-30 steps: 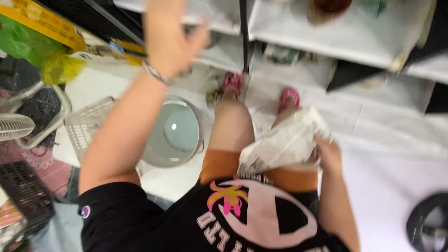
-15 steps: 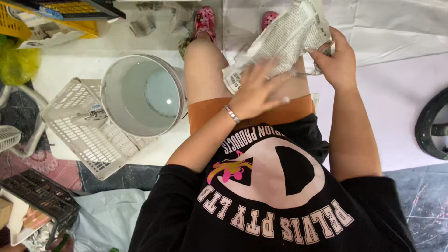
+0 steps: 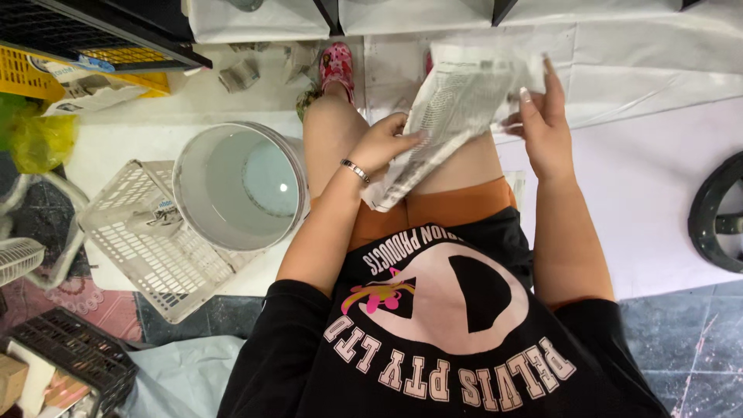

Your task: The person sits on the floor and repeatedly wraps small objects with newspaper sheets. They pick up each object, fold newspaper around it, and place the wrapped item on a nearby shelf.

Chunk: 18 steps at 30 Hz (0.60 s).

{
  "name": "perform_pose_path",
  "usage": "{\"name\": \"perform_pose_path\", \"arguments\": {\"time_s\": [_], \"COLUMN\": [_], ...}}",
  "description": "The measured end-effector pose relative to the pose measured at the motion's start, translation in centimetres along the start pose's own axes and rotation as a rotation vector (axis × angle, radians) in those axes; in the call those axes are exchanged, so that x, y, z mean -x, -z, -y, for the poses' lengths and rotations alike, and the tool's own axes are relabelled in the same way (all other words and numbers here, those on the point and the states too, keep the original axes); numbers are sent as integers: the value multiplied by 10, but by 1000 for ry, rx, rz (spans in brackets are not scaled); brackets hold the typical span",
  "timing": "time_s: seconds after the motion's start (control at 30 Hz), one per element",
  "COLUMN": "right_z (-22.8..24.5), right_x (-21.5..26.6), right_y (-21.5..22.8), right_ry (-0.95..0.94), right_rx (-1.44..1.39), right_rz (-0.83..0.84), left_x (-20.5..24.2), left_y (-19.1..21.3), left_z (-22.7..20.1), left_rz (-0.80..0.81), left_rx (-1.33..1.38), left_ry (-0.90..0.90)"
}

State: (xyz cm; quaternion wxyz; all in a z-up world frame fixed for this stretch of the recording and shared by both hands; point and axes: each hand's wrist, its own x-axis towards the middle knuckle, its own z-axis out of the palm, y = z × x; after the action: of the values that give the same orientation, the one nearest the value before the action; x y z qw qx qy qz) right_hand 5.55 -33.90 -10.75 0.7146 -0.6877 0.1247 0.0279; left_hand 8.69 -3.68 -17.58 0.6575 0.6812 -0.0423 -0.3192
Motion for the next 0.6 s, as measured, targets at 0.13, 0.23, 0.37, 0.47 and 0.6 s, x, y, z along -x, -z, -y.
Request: {"name": "perform_pose_path", "arguments": {"time_s": [0.13, 0.23, 0.37, 0.47, 0.6], "right_z": [0, -5, -11, -25, -28], "right_x": [32, 47, 66, 71, 80], "right_y": [-17, -26, -25, -27, -13], "right_ry": [269, 705, 936, 1048, 1021], "right_rx": [447, 888, 1141, 1157, 1042], "right_rz": [-123, -85, 38, 0, 1], "left_x": [5, 20, 5, 18, 61], "left_y": [-23, -44, -76, -84, -85], "left_z": [5, 21, 67, 83, 45], "left_rz": [-81, -143, -170, -277, -444], "left_rx": [581, 655, 467, 178, -694], "left_ry": [22, -24, -43, -86, -450]}}
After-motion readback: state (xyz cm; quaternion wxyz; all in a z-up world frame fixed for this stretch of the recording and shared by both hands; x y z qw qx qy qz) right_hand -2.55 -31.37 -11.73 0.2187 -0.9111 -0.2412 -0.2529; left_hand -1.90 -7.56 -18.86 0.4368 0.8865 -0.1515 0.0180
